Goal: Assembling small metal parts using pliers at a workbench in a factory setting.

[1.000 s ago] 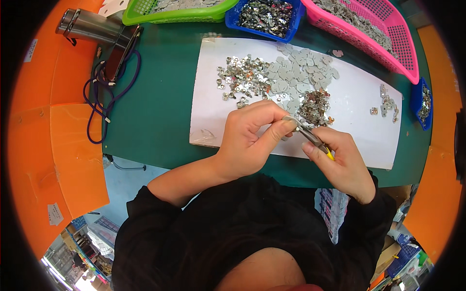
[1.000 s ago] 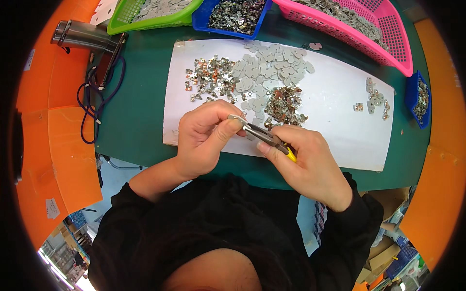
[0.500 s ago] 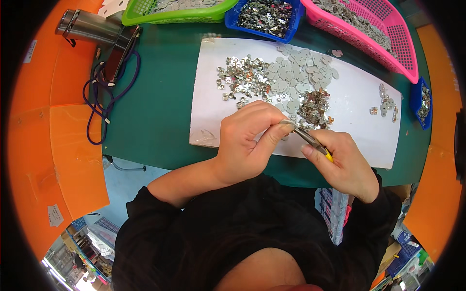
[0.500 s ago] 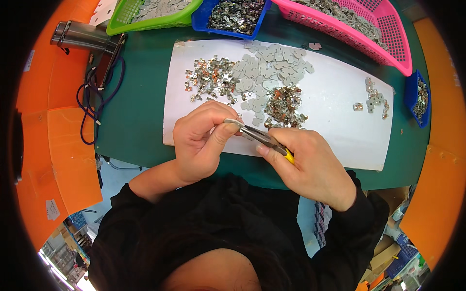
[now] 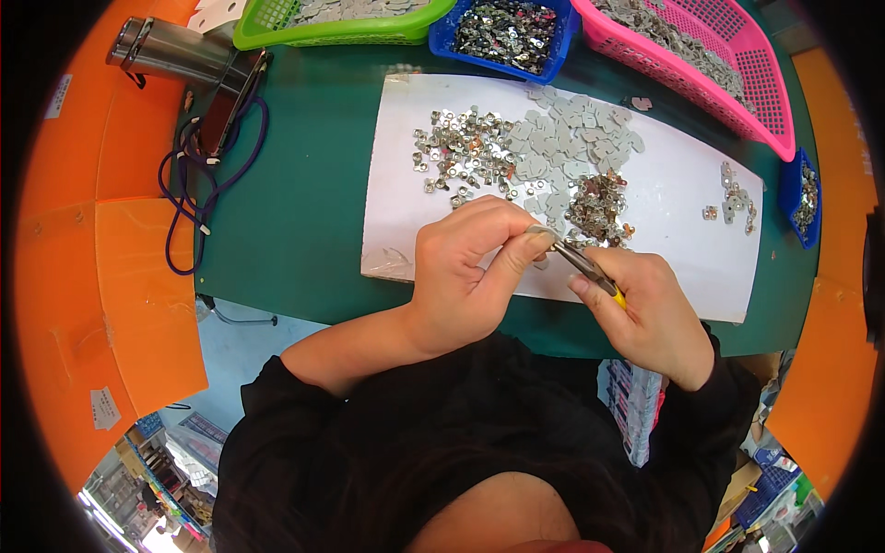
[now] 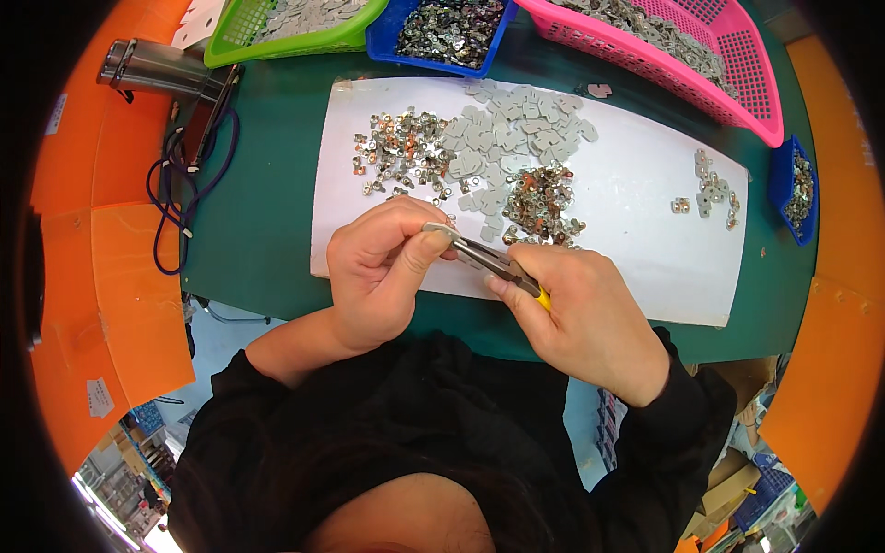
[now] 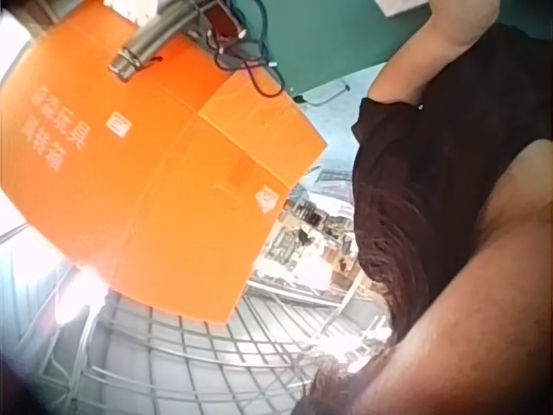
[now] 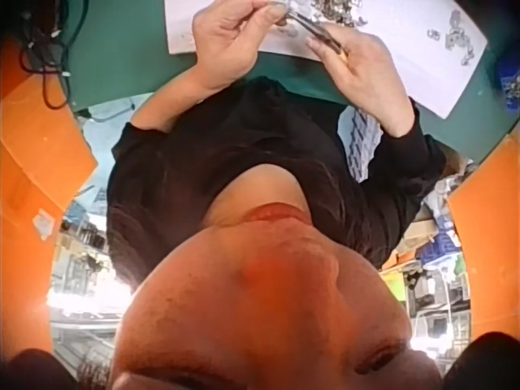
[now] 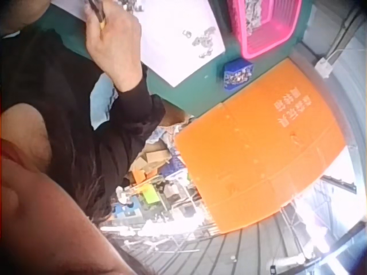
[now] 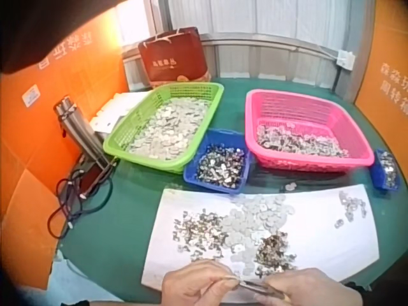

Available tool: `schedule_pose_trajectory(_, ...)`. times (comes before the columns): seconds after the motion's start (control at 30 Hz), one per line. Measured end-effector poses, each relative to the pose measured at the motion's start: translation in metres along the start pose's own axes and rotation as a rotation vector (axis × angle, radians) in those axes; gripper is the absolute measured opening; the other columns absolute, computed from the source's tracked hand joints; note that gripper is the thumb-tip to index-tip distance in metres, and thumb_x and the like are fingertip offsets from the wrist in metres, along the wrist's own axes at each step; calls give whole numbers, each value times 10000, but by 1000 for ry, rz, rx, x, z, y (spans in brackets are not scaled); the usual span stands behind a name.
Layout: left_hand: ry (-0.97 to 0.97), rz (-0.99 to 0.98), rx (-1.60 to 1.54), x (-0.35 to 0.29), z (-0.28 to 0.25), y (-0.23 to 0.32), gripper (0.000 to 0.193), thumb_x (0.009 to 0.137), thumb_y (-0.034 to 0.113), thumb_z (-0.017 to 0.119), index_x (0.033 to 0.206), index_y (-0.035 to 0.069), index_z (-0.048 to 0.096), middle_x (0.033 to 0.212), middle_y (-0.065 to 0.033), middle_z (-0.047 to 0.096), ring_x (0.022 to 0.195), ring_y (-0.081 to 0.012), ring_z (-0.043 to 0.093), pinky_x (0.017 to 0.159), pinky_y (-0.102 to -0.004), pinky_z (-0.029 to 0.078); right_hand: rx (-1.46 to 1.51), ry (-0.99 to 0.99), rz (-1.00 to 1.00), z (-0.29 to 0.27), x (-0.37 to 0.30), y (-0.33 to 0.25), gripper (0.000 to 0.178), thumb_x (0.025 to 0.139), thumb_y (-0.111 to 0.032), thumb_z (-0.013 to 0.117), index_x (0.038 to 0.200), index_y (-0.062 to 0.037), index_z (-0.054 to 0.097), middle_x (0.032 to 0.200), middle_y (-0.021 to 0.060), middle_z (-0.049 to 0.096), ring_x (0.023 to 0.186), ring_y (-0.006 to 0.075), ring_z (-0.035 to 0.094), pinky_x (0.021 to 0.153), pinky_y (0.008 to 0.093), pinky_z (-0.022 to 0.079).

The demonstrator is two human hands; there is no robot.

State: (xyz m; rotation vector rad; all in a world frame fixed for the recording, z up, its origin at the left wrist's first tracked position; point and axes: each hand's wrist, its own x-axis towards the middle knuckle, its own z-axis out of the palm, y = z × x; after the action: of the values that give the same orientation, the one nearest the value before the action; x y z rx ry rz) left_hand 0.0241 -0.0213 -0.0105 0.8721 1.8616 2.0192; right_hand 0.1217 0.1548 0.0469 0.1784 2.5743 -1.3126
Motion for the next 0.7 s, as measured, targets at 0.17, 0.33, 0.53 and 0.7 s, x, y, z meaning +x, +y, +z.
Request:
schedule_pose_trajectory(0.17,20,-59,23,-2,2,0,66,883,12,669,826,-21,672,714,-80,650,649,-184,587,599,-291,451,-50,47,-5,6,0,4,142,871,-118,645,835,-5,566,716,198,563,675,409,571,584,457,439)
schedule_pose_trajectory(0.33,24,-134,67,0,4,4,86,894,32,666,826,-20,677,703,-84,651,631,-183,589,588,-292,451,-224,232,-31,17,-4,7,103,849,-55,637,834,13,560,711,194,562,664,409,560,580,420,425)
schedule_pose_trajectory(0.53,-144,6,194,10,3,0,96,921,48,639,975,-4,700,799,-100,669,742,-169,639,651,-283,493,-290,433,-10,5,-16,23,83,807,-49,633,838,-27,560,751,160,585,720,375,592,625,442,459)
schedule_pose_trajectory(0.7,-85,17,126,14,-5,-2,297,952,45,589,1245,17,630,1032,-124,664,908,-193,652,768,-284,532,-694,793,376,-16,-45,82,232,929,-181,632,810,-10,530,683,170,530,617,349,532,570,408,413)
